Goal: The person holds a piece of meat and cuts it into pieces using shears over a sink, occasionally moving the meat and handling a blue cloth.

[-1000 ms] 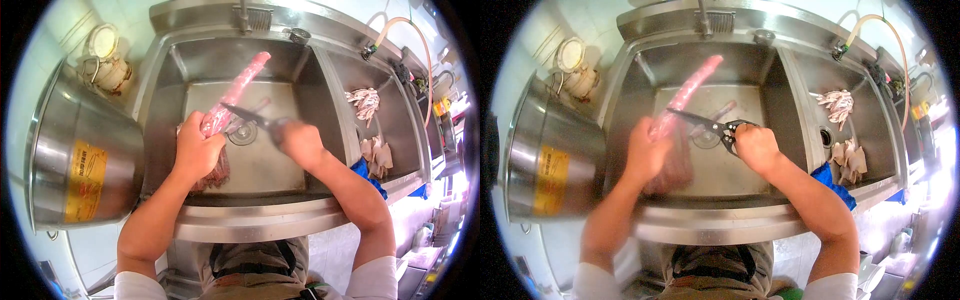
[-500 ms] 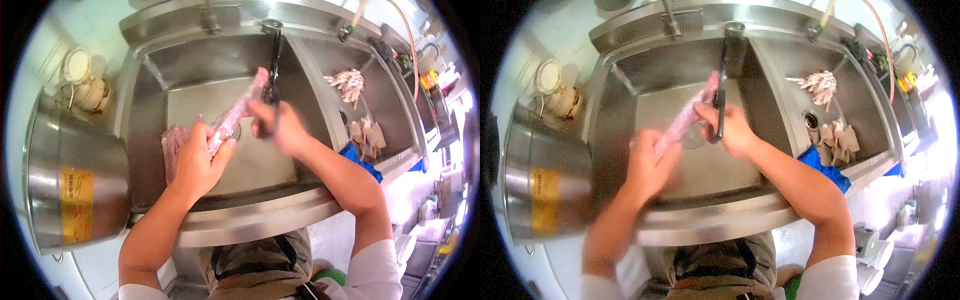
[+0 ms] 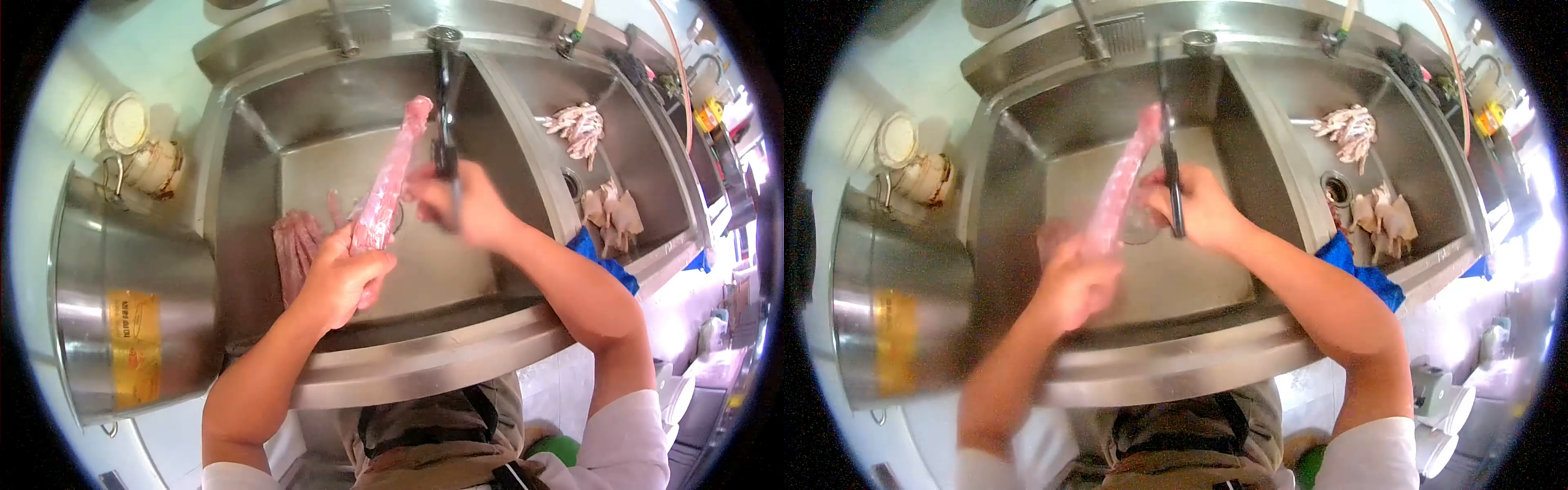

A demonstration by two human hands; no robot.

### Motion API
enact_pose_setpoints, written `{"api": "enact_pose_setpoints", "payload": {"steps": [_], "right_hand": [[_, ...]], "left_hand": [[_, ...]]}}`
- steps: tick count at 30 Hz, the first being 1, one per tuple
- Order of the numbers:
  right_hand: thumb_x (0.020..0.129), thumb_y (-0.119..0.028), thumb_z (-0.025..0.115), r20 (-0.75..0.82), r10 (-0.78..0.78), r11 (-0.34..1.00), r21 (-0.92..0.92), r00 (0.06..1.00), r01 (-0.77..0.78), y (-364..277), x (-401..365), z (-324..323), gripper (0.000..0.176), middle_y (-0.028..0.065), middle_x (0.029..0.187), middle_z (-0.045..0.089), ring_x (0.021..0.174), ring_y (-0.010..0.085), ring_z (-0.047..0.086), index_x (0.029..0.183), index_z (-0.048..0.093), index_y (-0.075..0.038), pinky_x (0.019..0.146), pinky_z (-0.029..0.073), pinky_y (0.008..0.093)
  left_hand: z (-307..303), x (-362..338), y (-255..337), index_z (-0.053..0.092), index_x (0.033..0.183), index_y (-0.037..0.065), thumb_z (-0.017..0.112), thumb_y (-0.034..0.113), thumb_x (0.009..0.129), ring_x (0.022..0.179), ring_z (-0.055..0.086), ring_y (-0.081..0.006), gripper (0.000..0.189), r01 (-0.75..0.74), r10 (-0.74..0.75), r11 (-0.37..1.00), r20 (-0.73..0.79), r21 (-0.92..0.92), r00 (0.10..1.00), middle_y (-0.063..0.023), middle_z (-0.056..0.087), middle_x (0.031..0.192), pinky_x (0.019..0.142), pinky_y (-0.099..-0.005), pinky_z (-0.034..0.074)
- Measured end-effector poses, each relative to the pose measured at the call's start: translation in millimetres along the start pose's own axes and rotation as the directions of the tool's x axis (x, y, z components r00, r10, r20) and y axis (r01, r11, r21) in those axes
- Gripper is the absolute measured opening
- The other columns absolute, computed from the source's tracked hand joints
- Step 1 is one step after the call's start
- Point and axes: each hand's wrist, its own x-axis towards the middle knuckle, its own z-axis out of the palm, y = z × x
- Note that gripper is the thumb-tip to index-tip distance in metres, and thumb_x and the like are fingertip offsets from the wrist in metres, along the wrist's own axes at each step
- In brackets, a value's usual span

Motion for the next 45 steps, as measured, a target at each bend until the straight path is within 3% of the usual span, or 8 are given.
{"api": "enact_pose_setpoints", "payload": {"steps": [3, 5, 9, 14, 24, 33, 36, 45], "right_hand": [[0.081, -0.015, 0.061, 0.097, -0.194, 0.739, -0.640, 0.976, 0.211, 27.1, -1.1, -12.0, 0.020, 0.0098, 0.072, 0.059, 0.063, 0.0214, 0.060, 0.096, 0.056, -0.002, 0.058, 0.047, 0.0344], [0.078, -0.016, 0.064, 0.182, -0.252, 0.538, -0.790, 0.950, 0.294, 30.0, -11.4, -10.6, 0.022, 0.0183, 0.074, 0.060, 0.070, 0.0335, 0.060, 0.088, 0.053, 0.001, 0.063, 0.049, 0.0420], [0.075, -0.018, 0.067, 0.272, -0.335, 0.215, -0.910, 0.902, 0.354, 28.3, -16.5, -2.5, 0.024, 0.0196, 0.074, 0.060, 0.072, 0.0369, 0.062, 0.080, 0.051, 0.000, 0.063, 0.051, 0.0456], [0.076, -0.018, 0.067, 0.292, -0.407, 0.094, -0.929, 0.866, 0.357, 47.2, -8.6, -1.7, 0.023, 0.0165, 0.070, 0.060, 0.063, 0.0330, 0.062, 0.075, 0.052, -0.001, 0.055, 0.051, 0.0425], [0.075, -0.014, 0.064, 0.168, -0.303, 0.375, -0.884, 0.938, 0.279, 45.2, -8.8, -4.9, 0.017, 0.0170, 0.072, 0.062, 0.069, 0.0409, 0.062, 0.075, 0.055, 0.001, 0.066, 0.051, 0.0462], [0.078, -0.018, 0.064, 0.246, -0.276, 0.150, -0.944, 0.929, 0.294, 57.2, -3.4, -6.9, 0.019, 0.0163, 0.081, 0.064, 0.071, 0.0333, 0.064, 0.084, 0.058, -0.002, 0.064, 0.052, 0.0438], [0.074, -0.008, 0.064, 0.253, -0.416, 0.102, -0.942, 0.873, 0.321, 47.0, -3.7, -2.1, 0.009, 0.0139, 0.073, 0.059, 0.061, 0.0342, 0.060, 0.082, 0.060, -0.007, 0.054, 0.050, 0.0426], [0.073, -0.017, 0.066, 0.173, -0.394, 0.248, -0.926, 0.903, 0.285, 49.4, -0.4, -3.0, 0.020, 0.0179, 0.077, 0.063, 0.069, 0.0370, 0.063, 0.076, 0.055, 0.000, 0.063, 0.051, 0.0452]], "left_hand": [[-4.9, -1.1, 8.4, 0.053, 0.107, 0.000, 0.061, 0.003, 0.079, 0.049, 0.042, -0.0059, 0.029, -0.108, 0.120, 0.990, -0.151, 0.085, 0.981, 0.0013, 0.050, 0.067, 0.041, -0.0245, 0.030], [-14.1, -3.1, 12.0, 0.055, 0.106, 0.001, 0.059, 0.003, 0.078, 0.050, 0.041, -0.0049, 0.029, -0.150, 0.182, 0.978, -0.231, 0.146, 0.956, 0.0026, 0.051, 0.069, 0.043, -0.0240, 0.031], [-26.0, -3.8, 16.8, 0.058, 0.104, 0.001, 0.058, 0.002, 0.076, 0.057, 0.042, -0.0033, 0.028, -0.214, 0.257, 0.961, -0.275, 0.176, 0.926, 0.0041, 0.052, 0.072, 0.048, -0.0230, 0.033], [-24.2, -3.3, 14.5, 0.059, 0.100, 0.001, 0.058, 0.002, 0.076, 0.063, 0.043, -0.0028, 0.025, -0.256, 0.336, 0.927, -0.300, 0.275, 0.893, 0.0046, 0.052, 0.074, 0.052, -0.0223, 0.035], [-21.9, -12.6, 24.1, 0.055, 0.091, 0.002, 0.056, -0.001, 0.074, 0.044, 0.038, -0.0059, 0.017, -0.220, 0.224, 0.974, -0.312, 0.049, 0.923, 0.0010, 0.046, 0.061, 0.038, -0.0247, 0.027], [-26.0, -12.7, 20.8, 0.053, 0.095, 0.000, 0.054, -0.004, 0.074, 0.038, 0.035, -0.0077, 0.022, -0.230, 0.216, 0.973, -0.253, -0.027, 0.943, -0.0009, 0.045, 0.058, 0.034, -0.0250, 0.024], [-27.1, -13.4, 26.1, 0.053, 0.096, -0.004, 0.053, -0.004, 0.073, 0.036, 0.033, -0.0087, 0.023, -0.212, 0.195, 0.975, -0.213, -0.062, 0.957, -0.0028, 0.044, 0.055, 0.034, -0.0260, 0.025], [-28.2, -16.2, 26.5, 0.050, 0.089, 0.001, 0.052, 0.002, 0.073, 0.036, 0.035, -0.0113, 0.016, -0.259, 0.233, 0.955, -0.176, -0.145, 0.956, -0.0034, 0.043, 0.054, 0.034, -0.0268, 0.027]]}}
